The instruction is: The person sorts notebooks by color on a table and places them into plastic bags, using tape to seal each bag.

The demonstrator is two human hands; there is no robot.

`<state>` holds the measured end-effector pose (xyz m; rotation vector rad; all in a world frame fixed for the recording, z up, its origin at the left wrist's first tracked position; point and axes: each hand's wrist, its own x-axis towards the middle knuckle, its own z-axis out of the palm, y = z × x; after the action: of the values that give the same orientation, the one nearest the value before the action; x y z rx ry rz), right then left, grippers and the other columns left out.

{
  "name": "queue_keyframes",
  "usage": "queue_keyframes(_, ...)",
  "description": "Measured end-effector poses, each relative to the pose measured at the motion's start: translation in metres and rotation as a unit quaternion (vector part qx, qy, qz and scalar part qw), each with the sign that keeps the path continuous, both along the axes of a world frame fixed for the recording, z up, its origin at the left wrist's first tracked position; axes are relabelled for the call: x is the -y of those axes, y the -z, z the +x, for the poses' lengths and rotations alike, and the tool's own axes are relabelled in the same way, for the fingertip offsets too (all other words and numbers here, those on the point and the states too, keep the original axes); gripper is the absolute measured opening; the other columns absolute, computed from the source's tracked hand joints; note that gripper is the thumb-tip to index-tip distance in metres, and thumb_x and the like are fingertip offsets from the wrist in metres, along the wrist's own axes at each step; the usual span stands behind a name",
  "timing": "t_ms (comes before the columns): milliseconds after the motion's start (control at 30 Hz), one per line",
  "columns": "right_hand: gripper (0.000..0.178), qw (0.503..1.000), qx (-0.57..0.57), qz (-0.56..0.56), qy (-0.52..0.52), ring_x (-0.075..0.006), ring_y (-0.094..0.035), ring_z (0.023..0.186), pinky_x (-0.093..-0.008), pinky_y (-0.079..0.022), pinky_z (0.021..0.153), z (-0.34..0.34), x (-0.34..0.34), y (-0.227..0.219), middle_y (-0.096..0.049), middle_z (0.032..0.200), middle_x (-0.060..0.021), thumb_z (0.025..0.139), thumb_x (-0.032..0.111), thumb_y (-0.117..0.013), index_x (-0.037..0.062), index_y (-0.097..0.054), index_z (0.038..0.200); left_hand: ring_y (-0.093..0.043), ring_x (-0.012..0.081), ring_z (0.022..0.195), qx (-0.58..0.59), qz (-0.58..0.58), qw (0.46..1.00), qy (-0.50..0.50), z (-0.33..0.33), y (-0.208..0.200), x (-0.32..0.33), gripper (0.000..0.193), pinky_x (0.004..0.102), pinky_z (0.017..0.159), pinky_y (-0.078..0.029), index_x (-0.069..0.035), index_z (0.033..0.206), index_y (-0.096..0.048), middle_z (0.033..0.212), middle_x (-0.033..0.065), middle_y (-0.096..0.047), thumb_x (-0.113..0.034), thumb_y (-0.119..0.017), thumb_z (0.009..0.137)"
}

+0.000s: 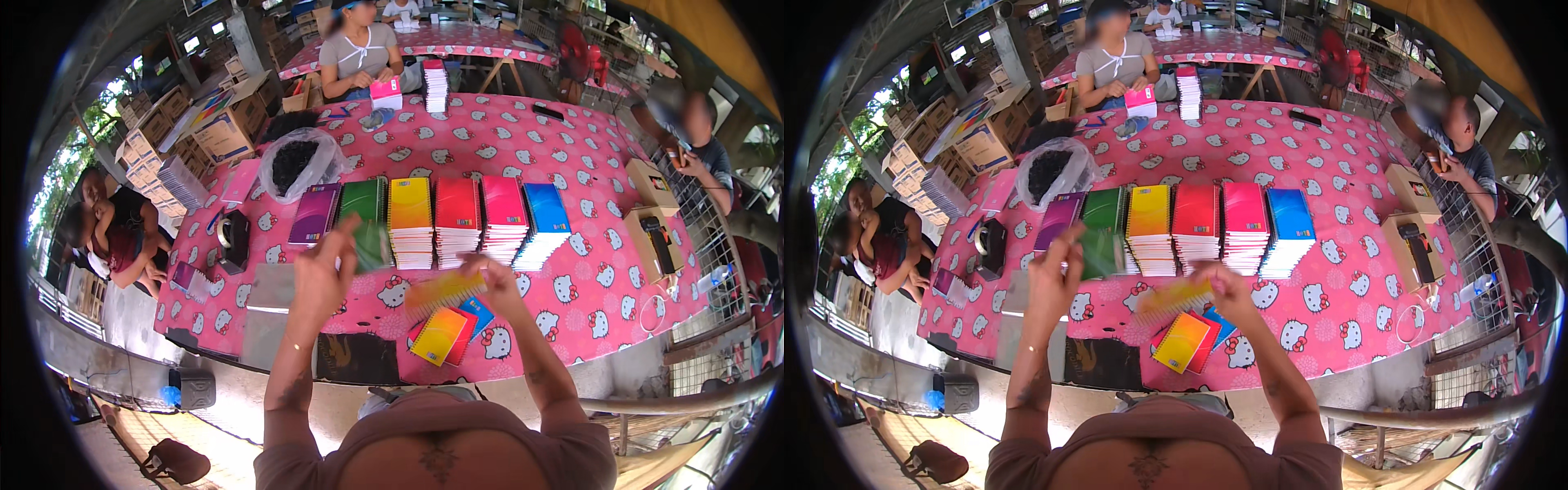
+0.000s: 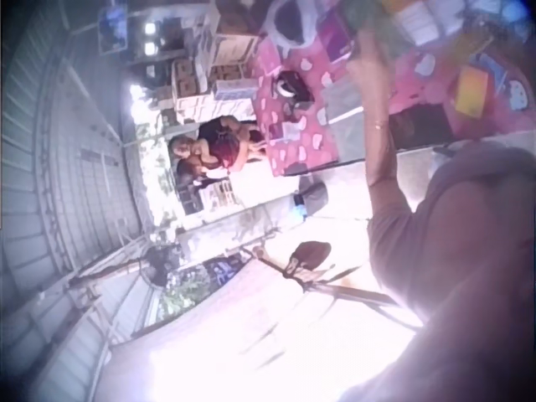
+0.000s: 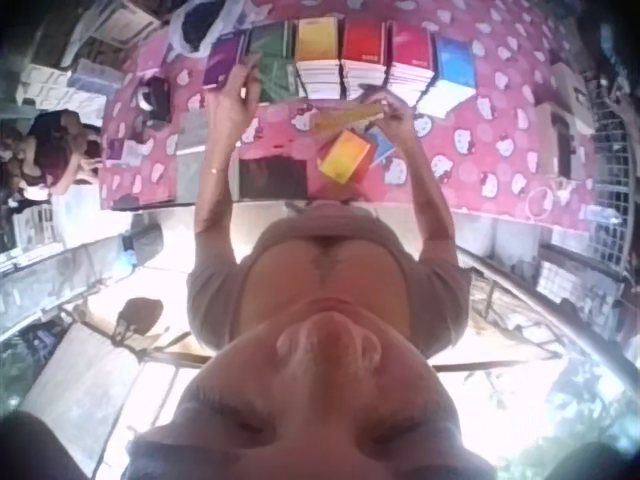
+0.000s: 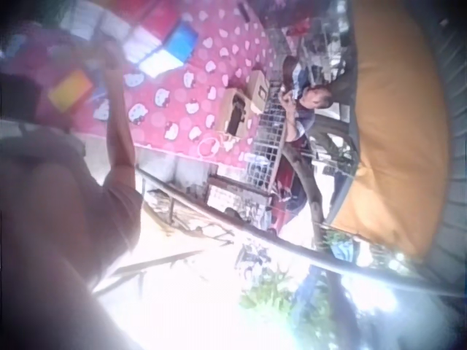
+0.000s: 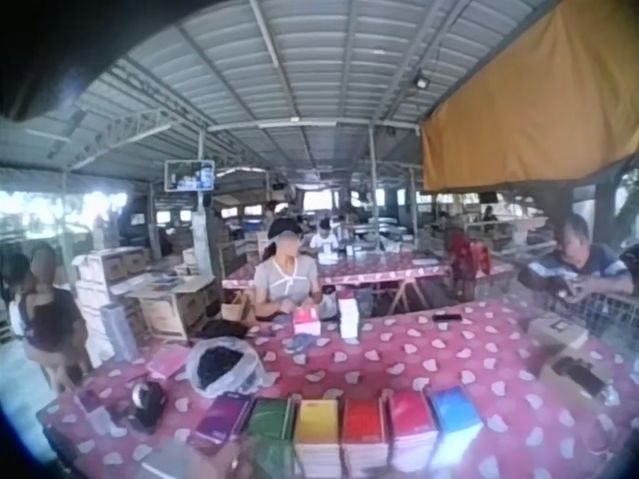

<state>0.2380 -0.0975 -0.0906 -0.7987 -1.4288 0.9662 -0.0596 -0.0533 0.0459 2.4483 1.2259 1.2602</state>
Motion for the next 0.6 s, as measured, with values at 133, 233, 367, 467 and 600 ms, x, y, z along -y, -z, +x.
queue_keyframes(133, 0.023, 0.915, 0.404, 0.013, -0.018, -0.0275, -0.057, 0.124, -0.0434, -0.042, 0.106, 0.018, 0.028, 0.118, -0.068, 0.125, -0.0024, 0.088, 0.001, -0.062, 0.0152, -0.072, 0.104, -0.067, 0.0329, 0.064, -0.248, -0.202, 0.93, 0.179, 0.051, 0.054, 0.016, 0.028, 0.0442, 0.06, -0.053, -0.003, 0.093, -0.069, 0.074, 0.0142, -0.068, -0.031, -0.063, 0.094)
queue_keyframes(233, 0.034, 0.914, 0.405, -0.02, -0.009, -0.0279, -0.055, 0.127, -0.0436, -0.043, 0.106, 0.024, 0.025, 0.12, -0.064, 0.132, 0.0004, 0.085, -0.004, -0.059, 0.0213, -0.074, 0.103, -0.066, 0.0355, 0.064, -0.358, -0.298, 0.866, 0.184, 0.1, 0.168, 0.02, 0.044, 0.0503, 0.06, -0.05, -0.003, 0.091, -0.067, 0.073, 0.0158, -0.066, -0.044, -0.053, 0.097)
queue_keyframes(367, 0.046, 0.885, 0.405, 0.028, 0.229, -0.0337, -0.053, 0.123, -0.0467, -0.044, 0.1, 0.031, 0.005, 0.039, -0.057, 0.134, -0.0128, 0.079, 0.0, -0.064, 0.0113, -0.065, 0.124, -0.066, 0.0356, 0.075, -0.082, -0.157, 0.975, 0.136, 0.113, 0.179, 0.003, 0.032, 0.0489, 0.066, -0.051, -0.003, 0.104, -0.066, 0.083, 0.0171, -0.066, -0.033, -0.059, 0.096)
queue_keyframes(467, 0.047, 0.731, 0.494, 0.211, 0.421, -0.0292, -0.058, 0.106, -0.0443, -0.043, 0.092, 0.033, -0.027, -0.041, -0.059, 0.12, -0.0094, 0.078, 0.012, -0.071, 0.014, -0.065, 0.125, -0.065, 0.0295, 0.105, -0.073, 0.204, 0.975, 0.049, 0.138, 0.077, -0.024, 0.038, 0.0484, 0.097, -0.048, -0.007, 0.126, -0.062, 0.116, 0.0121, -0.067, -0.016, -0.065, 0.09)
queue_keyframes(600, 0.025, 0.742, 0.515, 0.198, 0.38, -0.0246, -0.06, 0.088, -0.0412, -0.043, 0.08, 0.045, -0.029, -0.041, -0.062, 0.091, -0.0038, 0.083, 0.008, -0.064, 0.0116, -0.07, 0.106, -0.067, 0.0286, 0.104, -0.102, 0.189, 0.97, 0.111, 0.112, 0.095, -0.068, 0.032, 0.0494, 0.105, -0.044, -0.003, 0.118, -0.064, 0.11, 0.0114, -0.07, -0.005, -0.064, 0.086)
